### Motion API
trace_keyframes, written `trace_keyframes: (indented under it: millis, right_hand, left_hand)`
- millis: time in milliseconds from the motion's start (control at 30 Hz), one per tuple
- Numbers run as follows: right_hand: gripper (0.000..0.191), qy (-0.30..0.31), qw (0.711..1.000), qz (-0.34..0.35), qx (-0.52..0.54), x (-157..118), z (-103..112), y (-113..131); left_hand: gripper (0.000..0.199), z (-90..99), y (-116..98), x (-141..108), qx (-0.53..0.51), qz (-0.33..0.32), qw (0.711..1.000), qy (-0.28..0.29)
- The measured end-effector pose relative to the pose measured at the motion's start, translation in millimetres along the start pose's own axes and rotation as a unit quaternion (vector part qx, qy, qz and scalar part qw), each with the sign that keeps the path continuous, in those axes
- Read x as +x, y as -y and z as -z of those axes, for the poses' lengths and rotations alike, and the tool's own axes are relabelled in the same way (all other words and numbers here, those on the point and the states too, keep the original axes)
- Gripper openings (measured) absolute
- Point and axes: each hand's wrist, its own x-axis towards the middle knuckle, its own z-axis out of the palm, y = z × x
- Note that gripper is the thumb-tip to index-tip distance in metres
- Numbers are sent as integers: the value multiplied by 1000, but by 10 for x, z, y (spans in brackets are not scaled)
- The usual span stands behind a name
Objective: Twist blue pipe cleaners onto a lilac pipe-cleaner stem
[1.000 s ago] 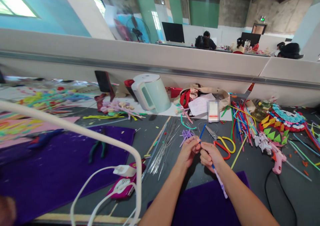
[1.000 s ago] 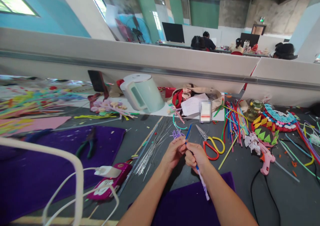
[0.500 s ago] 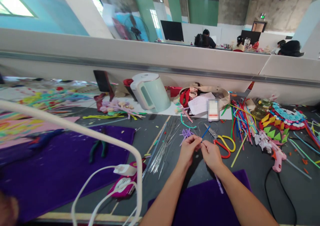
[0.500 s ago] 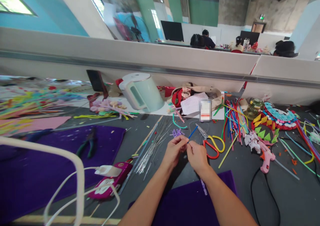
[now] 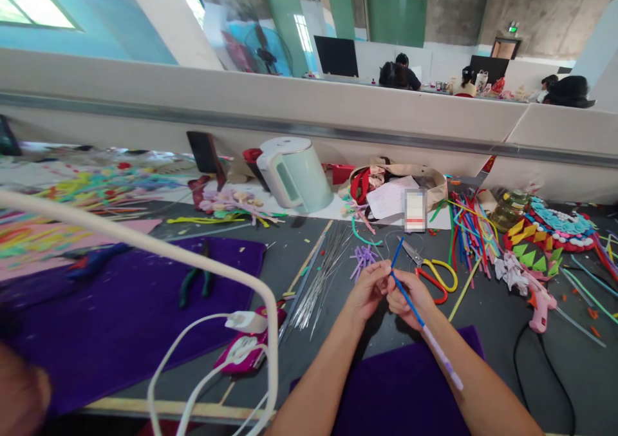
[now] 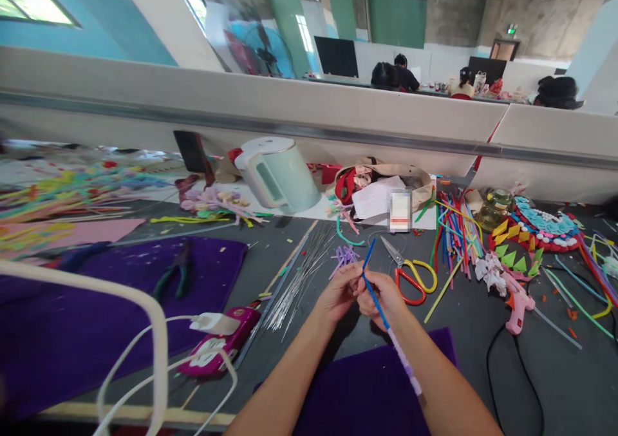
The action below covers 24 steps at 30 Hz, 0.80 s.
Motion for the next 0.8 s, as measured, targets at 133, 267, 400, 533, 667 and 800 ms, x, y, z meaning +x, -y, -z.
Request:
trace_keyframes:
  millis: [133, 267, 400, 533, 667, 800]
  right_hand:
    - [22, 39, 995, -28, 85, -8, -7, 6]
    - [22, 0, 997, 7, 77, 1, -34, -7]
    - [22, -3, 996, 10, 85, -8, -57, 2]
    - [21, -14, 998, 22, 52, -21, -48, 11]
    - [27, -77, 993, 57, -65, 7, -12, 6]
    - [29, -135, 955, 103, -242, 31, 39, 8]
  left_hand:
    - [24, 4, 3, 2, -24, 10, 999, -33]
    - [26, 7, 15, 11, -18, 6, 999, -38]
    - [26, -14, 7, -5, -9, -3, 999, -45]
    - [25, -30, -5, -15, -11, -6, 999, -45]
    - [24, -23, 16, 13, -6, -16, 998, -60]
    - [23, -31, 37, 35, 18, -30, 996, -80]
